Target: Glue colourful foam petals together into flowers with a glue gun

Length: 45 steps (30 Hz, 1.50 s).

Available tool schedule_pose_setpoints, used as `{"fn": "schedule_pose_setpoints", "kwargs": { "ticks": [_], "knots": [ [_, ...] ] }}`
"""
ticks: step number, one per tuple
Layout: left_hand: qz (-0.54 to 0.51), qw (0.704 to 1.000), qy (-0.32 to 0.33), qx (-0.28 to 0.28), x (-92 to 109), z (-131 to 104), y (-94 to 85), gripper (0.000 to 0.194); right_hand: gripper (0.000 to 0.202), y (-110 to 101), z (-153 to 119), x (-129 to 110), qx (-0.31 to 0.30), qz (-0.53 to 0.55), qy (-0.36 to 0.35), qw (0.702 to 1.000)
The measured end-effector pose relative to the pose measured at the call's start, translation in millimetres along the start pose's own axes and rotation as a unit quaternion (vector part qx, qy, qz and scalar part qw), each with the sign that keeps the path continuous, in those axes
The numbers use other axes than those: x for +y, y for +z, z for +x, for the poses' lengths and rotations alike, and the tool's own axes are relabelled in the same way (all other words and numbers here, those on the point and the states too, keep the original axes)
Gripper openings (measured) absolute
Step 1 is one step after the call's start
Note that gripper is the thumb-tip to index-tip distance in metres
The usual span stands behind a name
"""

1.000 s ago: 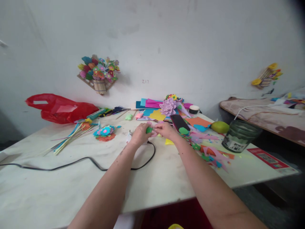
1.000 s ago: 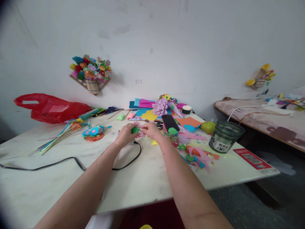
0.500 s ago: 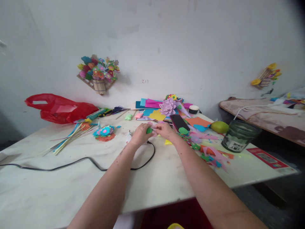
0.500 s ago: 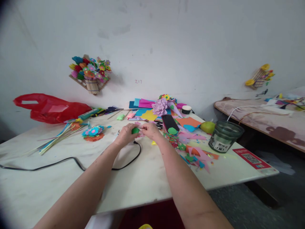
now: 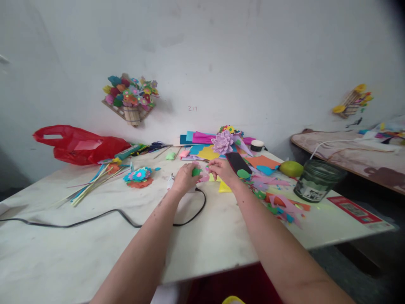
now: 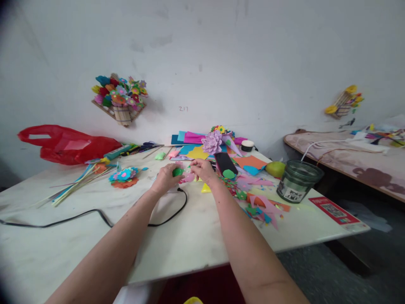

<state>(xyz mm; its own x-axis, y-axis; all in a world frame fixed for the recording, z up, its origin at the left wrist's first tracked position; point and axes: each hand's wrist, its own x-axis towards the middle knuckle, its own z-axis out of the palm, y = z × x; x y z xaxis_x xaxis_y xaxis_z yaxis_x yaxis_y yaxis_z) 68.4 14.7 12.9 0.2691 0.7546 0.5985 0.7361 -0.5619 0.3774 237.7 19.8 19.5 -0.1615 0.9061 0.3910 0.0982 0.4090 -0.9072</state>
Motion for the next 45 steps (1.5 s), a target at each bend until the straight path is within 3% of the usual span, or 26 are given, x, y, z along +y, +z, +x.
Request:
{"fn": "schedule_pose_setpoints", "kwargs": {
  "ticks": [6, 14, 26, 33, 45],
  "knots": [
    [-0.006, 1.0, -0.006, 0.012, -3.5, -0.1, 2.0, 0.031, 0.013, -5.2, 1.5, 3.9, -0.01, 0.192, 0.035, 0.981],
    [-0.017, 1.0, 0.009, 0.023, -7.2, -0.4, 4.3, 0.028, 0.014, -5.7, 0.6, 2.3, -0.024, 0.262, 0.073, 0.962],
    [-0.03, 0.999, 0.005, 0.025, -7.6, -0.8, 4.6, 0.029, 0.014, -8.8, 0.7, 3.1, -0.031, 0.273, 0.123, 0.954],
    [-0.037, 0.999, -0.007, 0.027, -6.3, -0.4, 3.2, 0.029, 0.027, -5.2, 0.7, 3.9, -0.001, 0.206, 0.074, 0.976],
    [-0.038, 0.999, 0.006, 0.037, -6.2, -0.2, 4.0, 0.029, 0.034, -4.7, 2.0, 2.7, 0.03, 0.127, 0.052, 0.99]
  ]
}}
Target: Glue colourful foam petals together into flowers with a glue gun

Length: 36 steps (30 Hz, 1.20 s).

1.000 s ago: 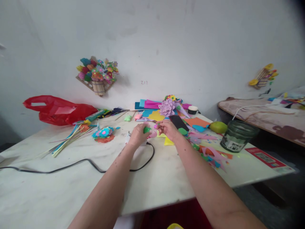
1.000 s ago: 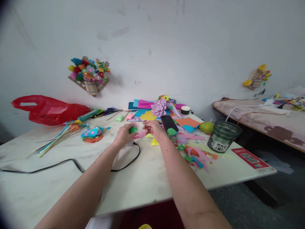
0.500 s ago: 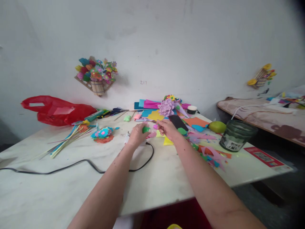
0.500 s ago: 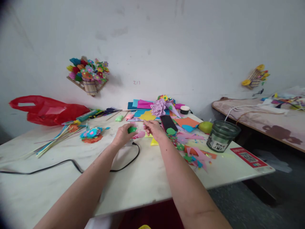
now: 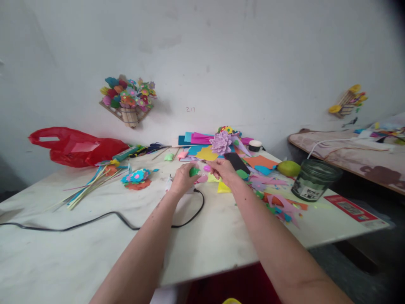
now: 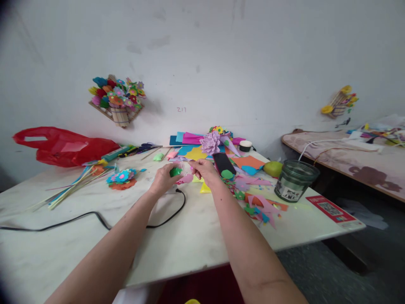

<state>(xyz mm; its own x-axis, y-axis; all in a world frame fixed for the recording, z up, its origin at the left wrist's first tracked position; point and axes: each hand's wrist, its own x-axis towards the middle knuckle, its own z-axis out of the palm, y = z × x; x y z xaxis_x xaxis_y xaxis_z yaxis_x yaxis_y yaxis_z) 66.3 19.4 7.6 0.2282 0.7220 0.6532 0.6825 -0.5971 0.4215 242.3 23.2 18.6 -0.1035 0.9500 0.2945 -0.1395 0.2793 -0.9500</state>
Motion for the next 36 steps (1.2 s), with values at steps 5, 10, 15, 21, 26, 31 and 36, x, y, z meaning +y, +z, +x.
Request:
{"fn": "schedule_pose_setpoints", "kwargs": {
  "ticks": [5, 10, 15, 21, 26, 31, 36],
  "knots": [
    [0.002, 1.0, 0.0, 0.001, 0.8, 0.2, -0.5, 0.032, 0.029, -0.7, -0.3, -0.6, -0.016, -0.007, 0.01, 1.0],
    [0.018, 1.0, 0.018, 0.007, -1.1, -0.4, 0.9, 0.032, 0.026, -1.2, -1.3, 1.4, -0.074, -0.02, 0.026, 0.997],
    [0.029, 0.999, 0.031, -0.003, -1.6, -0.1, 1.3, 0.033, 0.024, -2.0, -0.1, 5.6, -0.103, -0.01, 0.068, 0.992],
    [0.034, 0.999, 0.018, -0.007, 0.5, 0.2, -0.7, 0.032, 0.023, -2.9, 0.7, 4.7, -0.115, 0.061, 0.095, 0.987],
    [0.025, 1.0, 0.009, 0.009, -0.7, 0.7, -0.8, 0.031, 0.023, -4.1, -0.4, 1.7, -0.102, 0.08, 0.108, 0.986],
    [0.029, 0.999, 0.008, 0.022, -1.9, 1.4, 0.2, 0.033, 0.028, -5.9, 1.2, 4.5, -0.115, 0.08, 0.102, 0.985],
    [0.022, 0.999, 0.012, 0.021, -0.6, 1.2, -0.2, 0.034, 0.024, -4.2, 1.0, 3.9, -0.089, 0.044, 0.071, 0.993]
  ]
}}
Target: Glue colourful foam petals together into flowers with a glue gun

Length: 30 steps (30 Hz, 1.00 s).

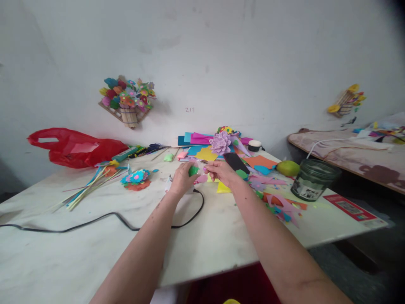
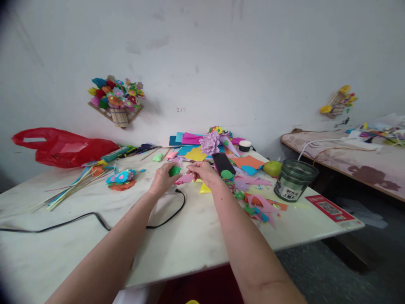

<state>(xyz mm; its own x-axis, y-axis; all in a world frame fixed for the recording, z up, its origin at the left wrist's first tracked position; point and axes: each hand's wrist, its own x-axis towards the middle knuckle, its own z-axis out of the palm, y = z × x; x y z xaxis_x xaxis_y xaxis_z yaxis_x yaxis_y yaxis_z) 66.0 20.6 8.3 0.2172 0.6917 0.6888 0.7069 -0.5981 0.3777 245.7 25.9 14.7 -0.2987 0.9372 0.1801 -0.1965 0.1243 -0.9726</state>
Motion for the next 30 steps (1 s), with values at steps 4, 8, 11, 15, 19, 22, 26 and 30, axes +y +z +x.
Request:
{"fn": "schedule_pose_setpoints", "kwargs": {
  "ticks": [4, 8, 11, 15, 19, 22, 26, 30],
  "knots": [
    [-0.002, 1.0, -0.001, -0.008, 0.5, -0.1, -0.3, 0.032, 0.032, 3.5, -2.1, -3.5, 0.031, -0.029, 0.0, 0.999],
    [0.004, 1.0, -0.004, -0.012, 1.2, 0.4, -0.8, 0.033, 0.029, 1.8, -0.3, -1.6, 0.026, -0.043, -0.027, 0.998],
    [0.009, 1.0, -0.004, -0.01, 1.3, 0.5, -0.6, 0.033, 0.026, -0.3, 1.5, 1.0, 0.007, -0.056, -0.04, 0.998],
    [0.006, 1.0, 0.004, -0.012, 0.2, -0.1, 0.3, 0.034, 0.022, 0.6, 0.7, 1.1, -0.002, -0.099, -0.055, 0.994],
    [0.002, 1.0, 0.01, -0.019, -0.9, -0.6, 0.8, 0.034, 0.02, 2.3, -0.2, -0.1, 0.0, -0.117, -0.066, 0.991],
    [0.004, 1.0, 0.009, -0.025, -0.6, -0.7, 0.6, 0.032, 0.023, 2.2, 0.1, 0.1, -0.005, -0.123, -0.073, 0.99],
    [-0.001, 0.999, 0.018, -0.026, 0.3, -0.6, -0.3, 0.03, 0.029, 2.6, -0.9, -0.3, -0.022, -0.141, -0.088, 0.986],
    [0.003, 0.999, 0.022, -0.035, 0.4, -0.7, -0.5, 0.031, 0.031, 6.4, -3.6, -3.6, -0.016, -0.19, -0.092, 0.977]
  ]
}}
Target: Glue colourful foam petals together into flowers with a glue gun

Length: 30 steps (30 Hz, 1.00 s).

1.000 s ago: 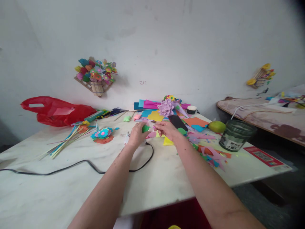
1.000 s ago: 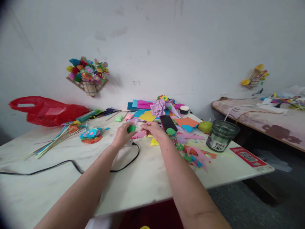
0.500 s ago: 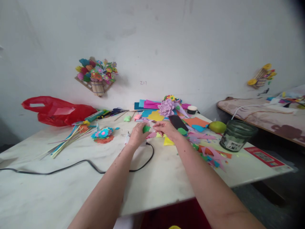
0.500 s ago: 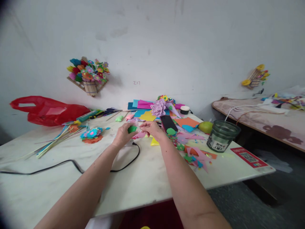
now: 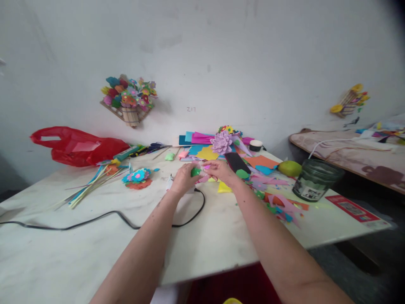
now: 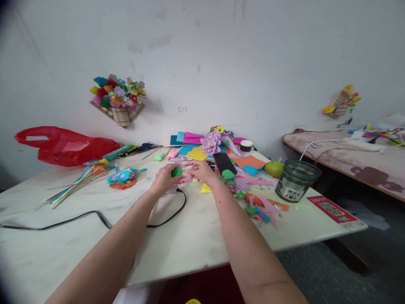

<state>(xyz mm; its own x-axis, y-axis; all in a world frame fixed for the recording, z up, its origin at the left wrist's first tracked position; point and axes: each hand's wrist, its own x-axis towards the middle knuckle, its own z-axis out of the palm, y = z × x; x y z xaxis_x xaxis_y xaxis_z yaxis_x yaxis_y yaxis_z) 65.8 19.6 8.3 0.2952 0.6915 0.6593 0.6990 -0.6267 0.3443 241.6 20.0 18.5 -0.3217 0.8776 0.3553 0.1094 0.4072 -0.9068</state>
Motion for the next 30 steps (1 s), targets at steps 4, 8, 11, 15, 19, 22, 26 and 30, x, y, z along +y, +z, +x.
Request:
{"fn": "schedule_pose_setpoints", "kwargs": {
  "ticks": [4, 8, 11, 15, 19, 22, 26, 30],
  "knots": [
    [0.012, 1.0, -0.003, -0.015, 0.1, -0.4, 1.0, 0.036, 0.028, 2.4, -0.6, -4.5, 0.02, -0.105, -0.007, 0.994],
    [0.02, 1.0, -0.006, -0.012, 0.7, -0.9, 1.5, 0.038, 0.023, 2.7, 0.2, -6.6, 0.022, -0.169, -0.037, 0.985],
    [0.024, 1.0, 0.002, -0.015, 0.3, -1.2, 1.8, 0.04, 0.021, 2.4, 0.3, -7.5, 0.008, -0.209, -0.037, 0.977],
    [0.021, 0.999, 0.023, -0.02, -1.4, -1.5, 2.6, 0.042, 0.018, 2.1, -0.2, -4.8, -0.011, -0.237, -0.023, 0.971],
    [0.025, 0.999, 0.035, -0.03, -1.8, -1.5, 2.7, 0.044, 0.017, 1.5, 2.1, 5.5, -0.023, -0.267, -0.062, 0.961],
    [0.031, 0.998, 0.038, -0.04, -0.8, -1.4, 2.2, 0.042, 0.018, 1.8, 5.7, 13.8, -0.013, -0.294, -0.078, 0.953],
    [0.038, 0.998, 0.035, -0.046, 0.9, -1.5, 1.3, 0.041, 0.02, 2.9, 8.0, 17.7, 0.002, -0.308, -0.086, 0.948],
    [0.038, 0.998, 0.036, -0.043, 2.1, -1.7, 0.5, 0.041, 0.026, 3.9, 6.9, 14.9, 0.004, -0.32, -0.092, 0.943]
  ]
}}
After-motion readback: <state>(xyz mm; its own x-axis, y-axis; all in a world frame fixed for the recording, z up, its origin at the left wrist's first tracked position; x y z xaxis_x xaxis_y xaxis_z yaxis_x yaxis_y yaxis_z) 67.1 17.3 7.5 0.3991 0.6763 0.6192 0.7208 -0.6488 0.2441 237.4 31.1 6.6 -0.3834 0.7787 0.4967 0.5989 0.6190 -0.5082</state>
